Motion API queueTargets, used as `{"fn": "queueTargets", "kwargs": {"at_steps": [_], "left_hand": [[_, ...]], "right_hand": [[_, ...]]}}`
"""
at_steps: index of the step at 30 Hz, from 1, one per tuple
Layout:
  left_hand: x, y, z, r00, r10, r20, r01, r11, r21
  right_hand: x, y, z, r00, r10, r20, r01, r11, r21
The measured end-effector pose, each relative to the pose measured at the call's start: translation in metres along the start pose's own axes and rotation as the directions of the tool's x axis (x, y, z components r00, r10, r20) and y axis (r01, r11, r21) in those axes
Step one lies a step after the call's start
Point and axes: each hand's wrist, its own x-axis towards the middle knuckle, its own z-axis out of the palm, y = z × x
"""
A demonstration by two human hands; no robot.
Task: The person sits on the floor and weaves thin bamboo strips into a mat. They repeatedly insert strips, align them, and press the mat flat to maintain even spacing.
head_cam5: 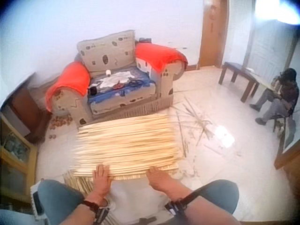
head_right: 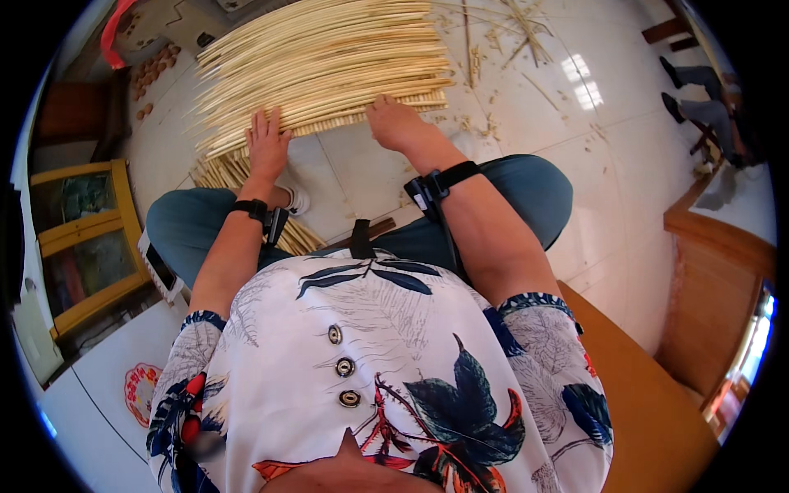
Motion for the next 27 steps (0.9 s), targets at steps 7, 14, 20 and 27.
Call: {"fn": "queueTargets", "kwargs": {"at_steps": [7,14,20,27], "left_hand": [[0.003,-0.001,-0.002,1.000,0.017,0.012,-0.017,1.000,0.005],[0.003,-0.002,-0.002,1.000,0.023,0.010,-0.023,1.000,0.009],[0.003,-0.002,0.001,1.000,0.025,0.003,-0.025,1.000,0.002],[0.004,0.003,-0.002,1.000,0.025,-0.004,-0.025,1.000,0.007]], "right_hand": [[0.000,0.005,0.003,0.997,0.061,0.051,-0.058,0.997,-0.047],[-0.003,0.009,-0.009,0.971,0.196,0.135,-0.186,0.979,-0.086],[-0.002,0.017,-0.008,0.986,0.158,0.060,-0.157,0.987,-0.016],[0.004,0.025,0.000,0.979,0.100,-0.176,-0.106,0.994,-0.023]]}}
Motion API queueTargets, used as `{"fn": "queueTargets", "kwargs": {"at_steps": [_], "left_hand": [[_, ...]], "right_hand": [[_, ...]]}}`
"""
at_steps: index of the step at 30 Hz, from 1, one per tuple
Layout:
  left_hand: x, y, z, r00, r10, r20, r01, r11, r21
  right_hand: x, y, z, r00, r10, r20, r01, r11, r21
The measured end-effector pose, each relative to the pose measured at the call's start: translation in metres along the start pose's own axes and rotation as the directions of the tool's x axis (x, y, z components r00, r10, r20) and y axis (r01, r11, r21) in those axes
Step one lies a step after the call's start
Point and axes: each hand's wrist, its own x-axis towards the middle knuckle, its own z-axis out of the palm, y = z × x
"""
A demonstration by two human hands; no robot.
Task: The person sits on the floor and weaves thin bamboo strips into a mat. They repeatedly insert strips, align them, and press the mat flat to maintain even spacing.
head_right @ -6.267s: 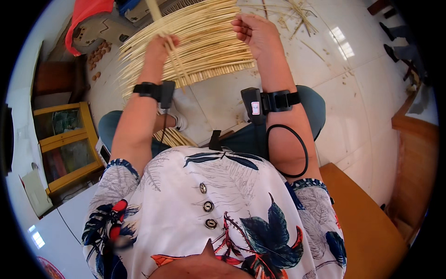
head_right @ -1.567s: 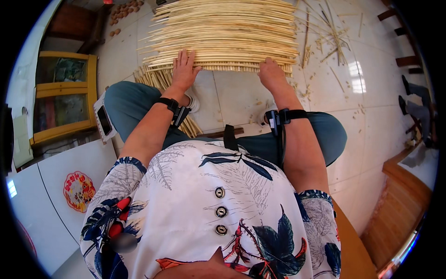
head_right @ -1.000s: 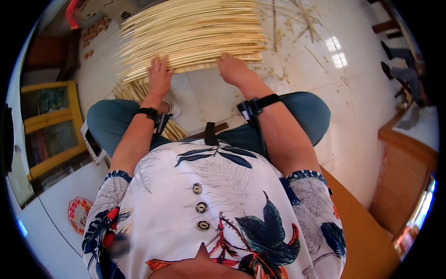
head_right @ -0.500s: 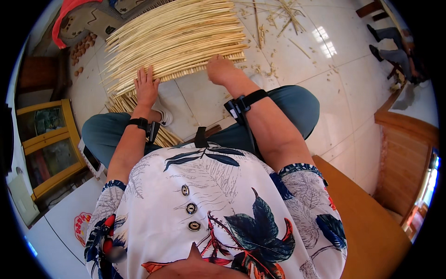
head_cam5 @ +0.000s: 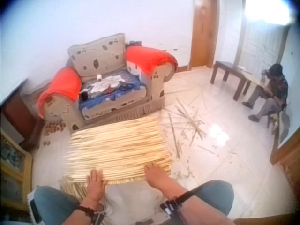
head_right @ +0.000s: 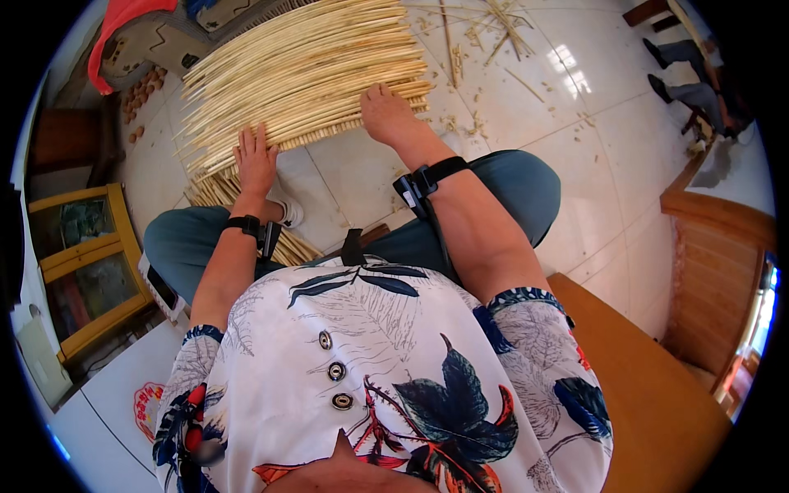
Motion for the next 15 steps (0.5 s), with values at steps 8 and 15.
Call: {"fn": "queueTargets", "kwargs": {"at_steps": [8,15], "left_hand": [[-0.004,0.001,0.000,1.000,-0.009,-0.003,0.009,0.999,0.044],[-0.004,0.003,0.000,1.000,-0.010,-0.006,0.011,0.998,0.066]], "right_hand": [[-0.001,-0.005,-0.010,0.978,0.062,0.200,-0.066,0.998,0.011],[0.004,0.003,0.010,0.998,-0.001,-0.059,0.000,1.000,-0.020]]}}
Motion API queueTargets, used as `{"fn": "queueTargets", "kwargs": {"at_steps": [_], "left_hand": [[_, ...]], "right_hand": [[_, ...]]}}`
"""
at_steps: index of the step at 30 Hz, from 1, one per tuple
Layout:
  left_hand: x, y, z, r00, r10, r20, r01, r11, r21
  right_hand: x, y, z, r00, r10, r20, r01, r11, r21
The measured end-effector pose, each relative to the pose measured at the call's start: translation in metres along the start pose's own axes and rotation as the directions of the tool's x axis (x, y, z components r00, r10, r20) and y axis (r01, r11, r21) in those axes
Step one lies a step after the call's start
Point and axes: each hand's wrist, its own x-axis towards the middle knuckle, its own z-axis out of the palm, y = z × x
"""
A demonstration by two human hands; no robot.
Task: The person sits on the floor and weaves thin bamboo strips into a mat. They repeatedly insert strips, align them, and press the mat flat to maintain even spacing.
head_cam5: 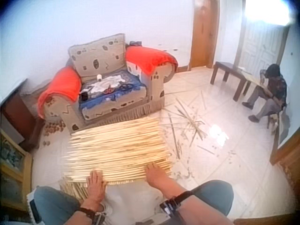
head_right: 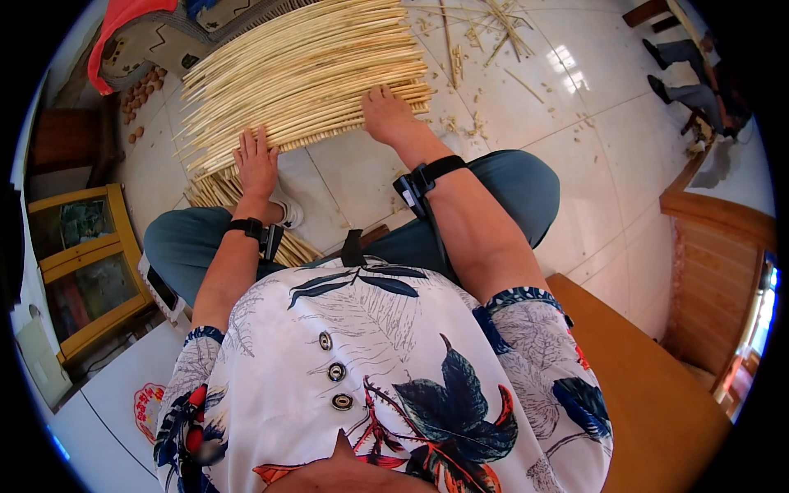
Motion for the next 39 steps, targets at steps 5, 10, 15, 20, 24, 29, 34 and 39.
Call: {"fn": "queueTargets", "kwargs": {"at_steps": [5,10,15,20,24,29,34,39], "left_hand": [[-0.001,0.001,0.002,0.999,0.005,-0.033,-0.006,0.999,-0.036],[-0.002,0.001,0.002,0.999,0.009,-0.038,-0.010,0.999,-0.037],[-0.002,0.001,0.001,1.000,0.003,-0.023,-0.004,0.999,-0.033],[-0.001,0.001,0.003,1.000,0.007,-0.022,-0.008,1.000,-0.023],[-0.002,-0.001,0.005,1.000,0.004,-0.023,-0.005,1.000,-0.016],[0.000,0.001,0.003,1.000,0.011,-0.024,-0.012,1.000,-0.012],[-0.001,0.004,-0.001,1.000,-0.015,0.017,0.015,1.000,-0.007],[0.000,0.006,-0.003,1.000,-0.018,0.012,0.018,1.000,-0.016]], "right_hand": [[0.000,0.000,0.002,0.999,0.031,0.016,-0.030,0.999,-0.045],[0.000,-0.002,-0.005,0.992,0.098,0.074,-0.092,0.992,-0.082],[0.000,0.004,-0.014,0.978,0.158,0.134,-0.146,0.985,-0.092],[-0.002,-0.005,-0.008,0.997,0.072,-0.033,-0.075,0.990,-0.121],[-0.005,-0.027,-0.020,0.985,-0.065,0.159,0.058,0.997,0.049],[-0.008,-0.018,-0.007,0.995,-0.083,0.049,0.081,0.996,0.034],[-0.007,-0.012,-0.001,1.000,-0.022,-0.021,0.021,0.999,-0.037],[-0.004,-0.006,0.001,0.998,0.025,0.053,-0.021,0.997,-0.074]]}}
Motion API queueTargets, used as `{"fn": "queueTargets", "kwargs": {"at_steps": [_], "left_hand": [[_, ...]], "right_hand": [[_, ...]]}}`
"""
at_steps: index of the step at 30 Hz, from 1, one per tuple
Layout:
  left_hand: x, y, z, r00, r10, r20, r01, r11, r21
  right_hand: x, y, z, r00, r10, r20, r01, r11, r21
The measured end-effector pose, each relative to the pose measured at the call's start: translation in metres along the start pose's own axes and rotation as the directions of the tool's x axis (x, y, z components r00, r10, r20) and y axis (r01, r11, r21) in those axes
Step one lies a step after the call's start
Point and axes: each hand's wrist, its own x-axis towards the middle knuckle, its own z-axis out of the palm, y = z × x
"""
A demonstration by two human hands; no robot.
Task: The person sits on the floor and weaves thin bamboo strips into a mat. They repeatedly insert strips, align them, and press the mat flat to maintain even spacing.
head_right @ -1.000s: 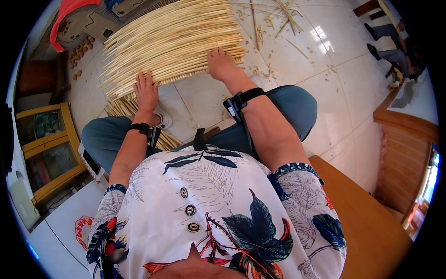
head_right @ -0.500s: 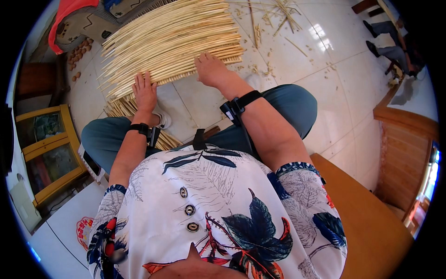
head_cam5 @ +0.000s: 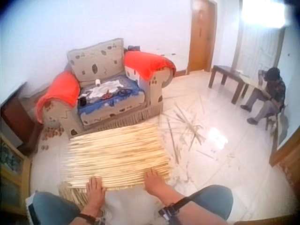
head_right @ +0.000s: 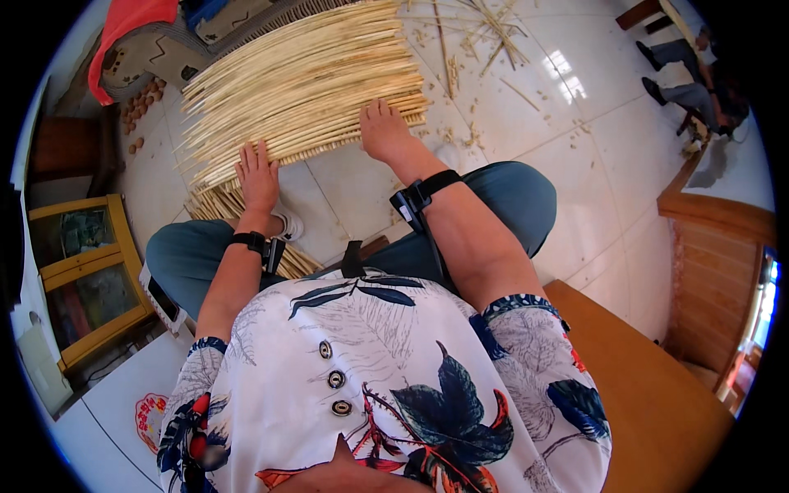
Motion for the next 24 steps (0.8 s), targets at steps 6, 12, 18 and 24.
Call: {"fn": "queueTargets", "kwargs": {"at_steps": [6,12,18,24], "left_hand": [[0.001,-0.002,0.004,1.000,-0.018,-0.021,0.017,1.000,-0.011],[0.003,0.000,0.005,0.998,-0.026,-0.049,0.025,0.999,-0.036],[0.003,0.005,0.004,0.997,-0.044,-0.058,0.040,0.998,-0.055],[0.001,0.003,0.008,0.998,-0.057,-0.033,0.055,0.998,-0.043]], "right_hand": [[-0.004,-0.023,-0.016,0.993,-0.111,0.033,0.106,0.984,0.143],[-0.004,-0.023,-0.014,0.986,-0.169,-0.001,0.167,0.970,0.175],[-0.007,-0.022,-0.016,0.985,-0.169,-0.037,0.172,0.971,0.165],[-0.010,-0.035,-0.020,0.965,-0.259,0.039,0.245,0.944,0.219]]}}
